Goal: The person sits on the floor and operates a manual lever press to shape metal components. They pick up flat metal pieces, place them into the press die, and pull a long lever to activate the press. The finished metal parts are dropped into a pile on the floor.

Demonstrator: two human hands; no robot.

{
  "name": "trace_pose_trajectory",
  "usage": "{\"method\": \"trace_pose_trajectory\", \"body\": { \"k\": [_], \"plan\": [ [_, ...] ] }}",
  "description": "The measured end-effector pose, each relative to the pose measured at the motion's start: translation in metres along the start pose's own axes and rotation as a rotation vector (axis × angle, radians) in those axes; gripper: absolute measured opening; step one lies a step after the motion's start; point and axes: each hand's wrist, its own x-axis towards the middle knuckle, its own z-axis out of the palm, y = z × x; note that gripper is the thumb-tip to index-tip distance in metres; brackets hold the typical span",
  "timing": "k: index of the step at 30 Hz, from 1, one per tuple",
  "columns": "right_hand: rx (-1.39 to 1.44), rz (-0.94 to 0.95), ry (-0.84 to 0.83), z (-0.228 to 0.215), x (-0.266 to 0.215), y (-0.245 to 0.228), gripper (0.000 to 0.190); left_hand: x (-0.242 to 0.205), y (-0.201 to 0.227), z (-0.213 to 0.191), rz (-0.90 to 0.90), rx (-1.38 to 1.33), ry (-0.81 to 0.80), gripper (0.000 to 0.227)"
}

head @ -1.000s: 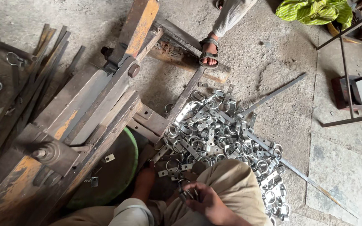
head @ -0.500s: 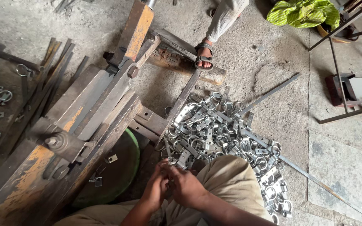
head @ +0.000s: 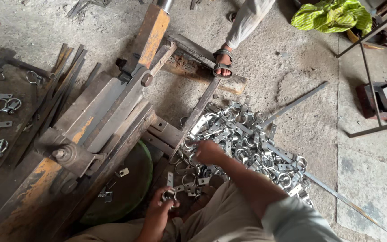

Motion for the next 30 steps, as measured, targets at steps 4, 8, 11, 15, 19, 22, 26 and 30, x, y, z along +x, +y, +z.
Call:
{"method": "trace_pose_trajectory", "body": {
  "k": [4,8,11,15,19,22,26,30],
  "plan": [
    [-0.269,0.042,-0.050,0.023,0.091,0.105,0.071,-0.015,0.004,-0.004,0.012,0.359,0.001,0.045],
    [-0.274,-0.218,0.044,0.075,0.134,0.143,0.082,-0.022,0.024,0.015,-0.045,0.588,0.007,0.049],
    [-0.327,-0.156,-0.027,0.089,0.137,0.126,0.090,-0.022,0.028,0.023,0.008,0.560,-0.097,0.046],
    [-0.352,-0.047,-0.078,0.082,0.138,0.114,0.095,-0.024,0.039,0.029,-0.119,0.572,-0.178,0.046],
    [-0.383,-0.085,0.008,0.080,0.133,0.119,0.075,-0.027,0.039,0.034,-0.132,0.556,-0.206,0.049],
    [-0.474,-0.094,0.012,0.072,0.127,0.113,0.064,-0.028,0.037,0.035,-0.114,0.528,-0.196,0.049],
    [-0.588,-0.121,0.003,0.077,0.129,0.116,0.054,-0.024,0.025,0.029,-0.009,0.507,-0.193,0.044],
    [-0.621,-0.263,0.175,0.093,0.148,0.125,0.040,-0.020,0.019,0.020,-0.115,0.429,-0.164,0.046]
  ]
}}
